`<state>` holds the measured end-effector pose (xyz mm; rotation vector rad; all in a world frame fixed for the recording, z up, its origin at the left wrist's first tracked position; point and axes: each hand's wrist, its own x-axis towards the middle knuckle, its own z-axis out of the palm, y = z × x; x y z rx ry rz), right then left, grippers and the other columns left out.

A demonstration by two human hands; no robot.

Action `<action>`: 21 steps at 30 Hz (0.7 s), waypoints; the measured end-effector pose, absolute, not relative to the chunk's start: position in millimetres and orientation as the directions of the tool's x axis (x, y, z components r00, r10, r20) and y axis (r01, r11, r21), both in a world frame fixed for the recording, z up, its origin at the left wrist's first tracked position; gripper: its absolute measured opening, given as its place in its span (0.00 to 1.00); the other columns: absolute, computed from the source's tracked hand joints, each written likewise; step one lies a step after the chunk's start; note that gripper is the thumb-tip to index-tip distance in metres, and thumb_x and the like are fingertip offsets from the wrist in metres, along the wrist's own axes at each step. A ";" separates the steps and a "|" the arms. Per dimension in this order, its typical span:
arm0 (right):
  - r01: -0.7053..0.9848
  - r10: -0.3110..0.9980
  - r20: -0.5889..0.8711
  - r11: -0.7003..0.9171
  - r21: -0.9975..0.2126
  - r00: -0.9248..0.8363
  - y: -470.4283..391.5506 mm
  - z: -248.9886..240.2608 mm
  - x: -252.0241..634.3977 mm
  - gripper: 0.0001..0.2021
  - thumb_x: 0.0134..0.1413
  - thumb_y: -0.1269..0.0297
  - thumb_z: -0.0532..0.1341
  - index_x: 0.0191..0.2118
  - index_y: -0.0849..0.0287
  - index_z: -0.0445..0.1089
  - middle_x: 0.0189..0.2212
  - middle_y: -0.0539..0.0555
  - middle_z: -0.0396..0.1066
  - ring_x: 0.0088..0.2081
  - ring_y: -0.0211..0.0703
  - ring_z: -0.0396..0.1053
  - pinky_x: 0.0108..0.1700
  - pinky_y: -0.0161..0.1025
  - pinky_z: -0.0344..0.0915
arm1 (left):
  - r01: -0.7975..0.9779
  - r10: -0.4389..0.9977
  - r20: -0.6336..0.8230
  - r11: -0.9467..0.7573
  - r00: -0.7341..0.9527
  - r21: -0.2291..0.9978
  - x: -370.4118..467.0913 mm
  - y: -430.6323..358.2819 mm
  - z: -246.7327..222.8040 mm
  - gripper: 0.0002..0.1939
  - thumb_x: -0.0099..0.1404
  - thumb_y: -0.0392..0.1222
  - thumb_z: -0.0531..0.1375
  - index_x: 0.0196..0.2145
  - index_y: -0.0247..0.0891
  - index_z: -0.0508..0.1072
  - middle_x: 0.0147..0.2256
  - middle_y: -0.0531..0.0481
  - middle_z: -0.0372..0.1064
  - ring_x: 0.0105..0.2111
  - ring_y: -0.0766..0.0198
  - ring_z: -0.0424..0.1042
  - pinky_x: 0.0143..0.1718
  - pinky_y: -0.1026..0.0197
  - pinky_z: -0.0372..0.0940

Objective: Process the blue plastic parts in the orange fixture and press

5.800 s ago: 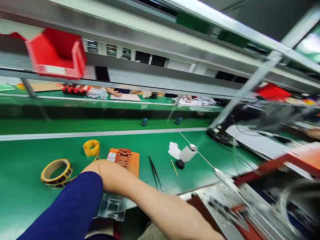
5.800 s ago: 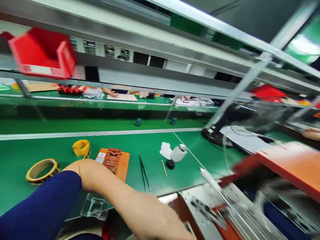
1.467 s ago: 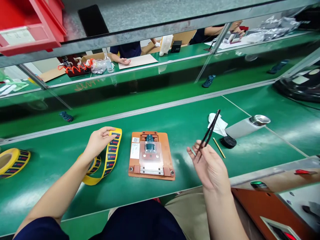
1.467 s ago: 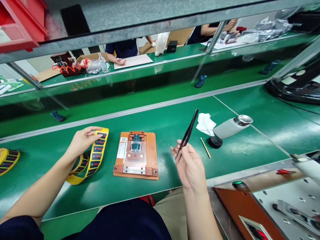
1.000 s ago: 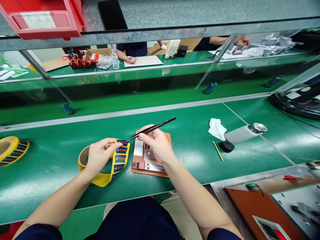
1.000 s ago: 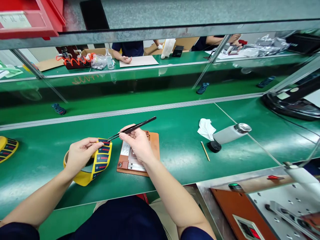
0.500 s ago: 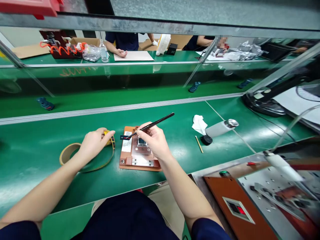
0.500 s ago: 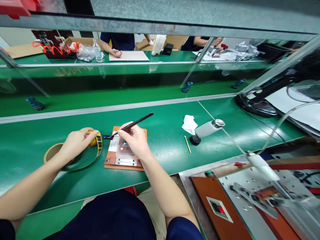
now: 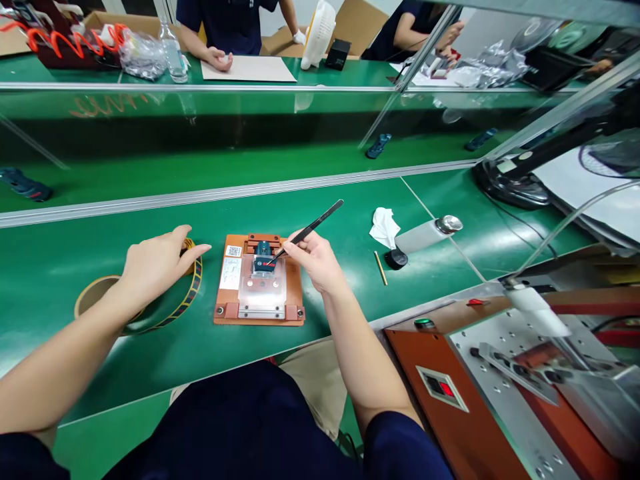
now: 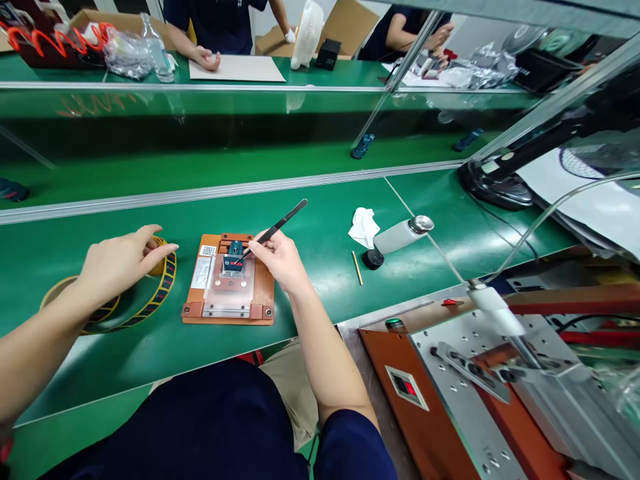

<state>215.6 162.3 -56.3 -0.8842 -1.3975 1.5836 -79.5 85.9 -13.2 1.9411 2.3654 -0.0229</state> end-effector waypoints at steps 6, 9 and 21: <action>-0.137 0.904 0.010 -0.054 -0.989 -0.427 165.4 -58.4 212.1 0.18 0.51 0.49 0.73 0.37 0.55 0.70 0.33 0.52 0.78 0.38 0.45 0.77 0.47 0.44 0.71 | 0.834 0.892 0.310 -0.428 0.328 0.349 -36.1 35.9 -33.3 0.16 0.74 0.51 0.56 0.50 0.39 0.75 0.46 0.43 0.78 0.47 0.52 0.75 0.51 0.52 0.66; -0.126 0.907 0.000 -0.059 -0.990 -0.422 164.9 -57.3 211.2 0.18 0.51 0.49 0.73 0.37 0.55 0.70 0.33 0.52 0.78 0.38 0.46 0.77 0.47 0.45 0.72 | 0.709 0.801 0.345 -0.595 0.489 0.379 -13.2 15.4 -48.9 0.19 0.71 0.44 0.61 0.58 0.40 0.70 0.52 0.41 0.75 0.53 0.51 0.72 0.55 0.49 0.65; -0.117 0.907 0.006 -0.048 -0.992 -0.422 162.6 -55.2 211.1 0.20 0.51 0.46 0.72 0.37 0.55 0.69 0.33 0.52 0.77 0.37 0.46 0.76 0.45 0.45 0.72 | 0.719 0.787 0.369 -0.609 0.495 0.334 -4.3 6.3 -61.6 0.26 0.70 0.39 0.63 0.63 0.41 0.66 0.56 0.40 0.74 0.56 0.48 0.69 0.57 0.45 0.62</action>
